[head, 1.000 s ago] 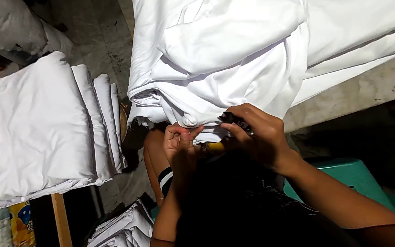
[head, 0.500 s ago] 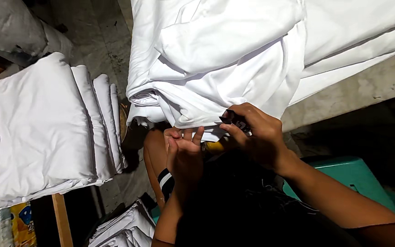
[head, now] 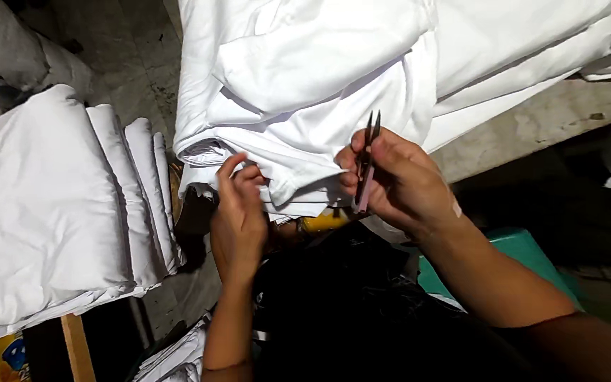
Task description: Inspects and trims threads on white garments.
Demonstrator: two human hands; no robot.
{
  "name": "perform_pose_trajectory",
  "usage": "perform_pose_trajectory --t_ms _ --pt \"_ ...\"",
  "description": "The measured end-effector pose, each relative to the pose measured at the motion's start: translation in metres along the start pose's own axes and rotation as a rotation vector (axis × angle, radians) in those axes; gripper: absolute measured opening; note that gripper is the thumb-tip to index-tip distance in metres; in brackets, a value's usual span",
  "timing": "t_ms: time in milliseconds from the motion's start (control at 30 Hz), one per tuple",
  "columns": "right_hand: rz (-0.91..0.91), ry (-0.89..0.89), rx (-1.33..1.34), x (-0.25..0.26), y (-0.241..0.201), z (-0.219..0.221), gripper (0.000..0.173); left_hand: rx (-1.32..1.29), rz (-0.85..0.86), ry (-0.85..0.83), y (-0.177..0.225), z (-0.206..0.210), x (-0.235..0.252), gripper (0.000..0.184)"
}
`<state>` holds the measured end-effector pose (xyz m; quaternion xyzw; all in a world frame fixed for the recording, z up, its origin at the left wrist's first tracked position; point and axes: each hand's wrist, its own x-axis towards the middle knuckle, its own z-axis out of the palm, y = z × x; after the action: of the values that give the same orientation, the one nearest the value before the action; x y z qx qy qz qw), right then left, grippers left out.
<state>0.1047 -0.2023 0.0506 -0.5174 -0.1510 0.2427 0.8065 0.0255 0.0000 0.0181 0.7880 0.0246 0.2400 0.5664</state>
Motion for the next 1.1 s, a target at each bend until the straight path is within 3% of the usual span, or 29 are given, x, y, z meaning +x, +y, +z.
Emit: perform_pose_trajectory --t_ms 67,100,200,267,300,367,433,500,567,667,767,833,867,933,1000,1100 --pt "0.008 0.014 0.201 0.003 -0.006 0.001 0.027 -0.028 0.073 -0.28 0.019 0.0 0.034 0.061" --pt "-0.036 0.034 0.224 0.003 -0.009 0.002 0.03 -0.165 0.112 -0.346 0.027 0.0 0.053 0.063" --pt "-0.265 0.112 0.029 -0.005 -0.015 -0.003 0.025 -0.704 -0.021 -0.153 0.023 -0.005 0.114 0.044" --pt "-0.38 0.157 -0.253 -0.009 -0.014 -0.012 0.015 -0.791 -0.176 0.072 -0.001 -0.01 0.145 0.052" --pt "-0.403 0.161 -0.423 -0.012 -0.011 -0.017 0.013 -0.768 -0.241 0.162 -0.016 -0.008 0.153 0.05" --pt "-0.429 0.127 -0.804 -0.016 0.0 -0.025 0.026 -0.662 -0.284 0.267 -0.024 -0.004 0.149 0.044" --pt "-0.509 0.044 -1.271 -0.013 0.015 -0.03 0.044 -0.361 -0.077 0.246 -0.016 0.001 0.119 0.042" --pt "-0.566 -0.102 -1.513 -0.008 0.03 -0.033 0.029 -0.102 0.163 0.146 -0.011 0.007 0.071 0.028" --pt "-0.644 -0.169 -1.485 -0.004 0.036 -0.038 0.015 0.045 0.339 0.007 -0.017 0.018 0.031 0.018" --pt "-0.743 -0.211 -1.279 -0.002 0.021 -0.031 0.018 0.287 0.428 -0.122 -0.026 0.03 0.001 0.021" --pt "-0.833 -0.208 -1.196 -0.002 -0.006 -0.009 0.024 0.345 0.322 0.205 -0.043 0.015 -0.001 0.013" --pt "-0.899 -0.111 -1.248 0.007 -0.015 0.001 0.024 0.089 0.212 0.321 -0.038 0.012 0.006 0.013" --pt "-0.896 -0.038 -1.295 0.017 -0.013 0.003 0.022 -0.154 0.164 0.311 -0.029 0.016 0.007 0.014" --pt "-0.799 0.135 -1.374 0.046 0.001 -0.002 0.018 -0.718 -0.092 0.201 -0.009 0.018 0.007 0.018" --pt "-0.649 0.21 -1.463 0.066 0.016 -0.006 0.019 -1.104 -0.304 0.144 -0.004 0.014 0.007 0.024" --pt "-0.611 0.206 -1.497 0.066 0.02 -0.002 0.019 -1.211 -0.36 0.15 -0.001 0.014 0.005 0.024"
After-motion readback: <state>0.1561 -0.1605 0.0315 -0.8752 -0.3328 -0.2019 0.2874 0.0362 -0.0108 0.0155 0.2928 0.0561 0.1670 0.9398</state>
